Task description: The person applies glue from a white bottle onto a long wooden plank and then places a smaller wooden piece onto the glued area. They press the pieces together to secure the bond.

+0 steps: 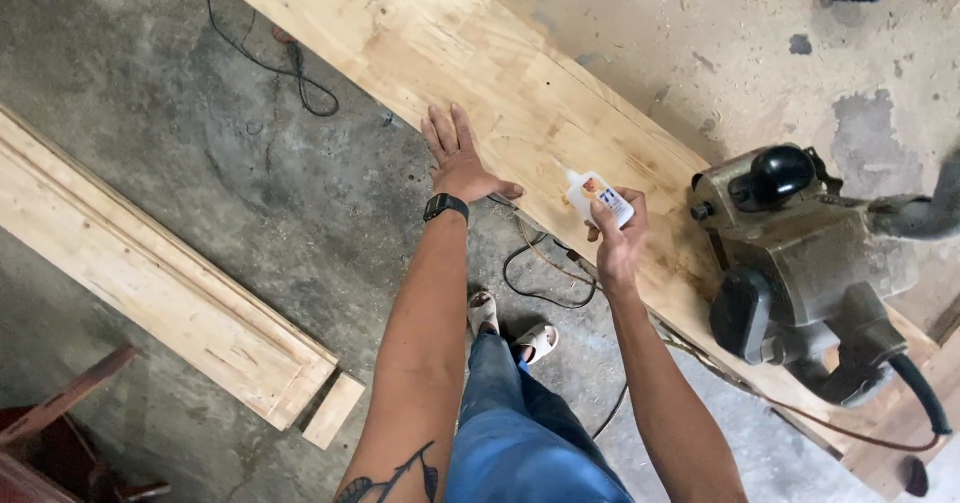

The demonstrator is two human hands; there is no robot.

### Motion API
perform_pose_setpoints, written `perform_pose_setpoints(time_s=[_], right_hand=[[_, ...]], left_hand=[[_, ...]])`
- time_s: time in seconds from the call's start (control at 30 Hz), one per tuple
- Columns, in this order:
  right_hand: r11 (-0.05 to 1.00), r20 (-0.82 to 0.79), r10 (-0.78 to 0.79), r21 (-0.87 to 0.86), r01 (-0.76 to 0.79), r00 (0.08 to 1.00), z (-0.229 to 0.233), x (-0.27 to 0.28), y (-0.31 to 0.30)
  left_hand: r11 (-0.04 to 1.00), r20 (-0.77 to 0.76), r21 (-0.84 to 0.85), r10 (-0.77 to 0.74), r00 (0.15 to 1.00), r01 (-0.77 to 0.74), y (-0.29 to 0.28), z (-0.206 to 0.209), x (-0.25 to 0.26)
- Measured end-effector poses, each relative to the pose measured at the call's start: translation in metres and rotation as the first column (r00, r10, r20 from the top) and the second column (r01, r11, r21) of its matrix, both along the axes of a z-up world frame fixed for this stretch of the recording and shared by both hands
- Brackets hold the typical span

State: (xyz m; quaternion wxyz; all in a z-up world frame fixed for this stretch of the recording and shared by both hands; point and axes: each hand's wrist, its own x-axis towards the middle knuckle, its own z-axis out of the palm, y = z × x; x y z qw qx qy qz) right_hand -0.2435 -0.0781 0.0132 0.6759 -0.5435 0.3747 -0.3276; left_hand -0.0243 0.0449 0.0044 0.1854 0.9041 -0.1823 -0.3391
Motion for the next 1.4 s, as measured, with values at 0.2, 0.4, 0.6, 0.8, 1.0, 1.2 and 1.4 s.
perform_pose_setpoints(time_s=[0.2,0.4,0.6,0.8,1.0,1.2,1.4], right_hand=[[0.999,-0.1,-0.05,-0.004,0.05,0.994,-0.004,0.02,-0.003],[0.998,-0.152,-0.052,0.031,0.057,0.987,-0.005,0.029,-0.008],[0.997,-0.189,-0.062,0.035,0.07,0.98,-0.012,0.03,-0.013],[0.996,-0.228,-0.066,0.048,0.079,0.971,-0.004,0.036,-0.014],[0.996,-0.24,-0.056,0.052,0.071,0.969,-0.003,0.038,-0.015],[0.992,-0.284,-0.061,0.087,0.089,0.957,-0.013,0.04,-0.02],[0.988,-0.299,-0.071,0.109,0.108,0.952,-0.006,0.045,-0.018]], left_hand=[[1.0,-0.031,0.01,-0.009,0.999,0.01,0.002,0.012,0.002],[1.0,-0.051,0.014,-0.009,0.999,0.01,0.001,0.011,0.004],[0.998,-0.043,0.06,-0.025,0.999,0.028,0.001,0.011,0.003],[0.998,-0.049,0.05,-0.031,0.998,0.033,0.001,0.01,0.004],[0.999,-0.028,0.038,-0.028,0.999,0.029,0.002,0.006,0.004],[0.999,-0.033,0.026,-0.027,0.999,0.028,0.002,0.006,0.004],[0.999,-0.045,0.028,-0.019,0.999,0.02,0.002,-0.001,0.007]])
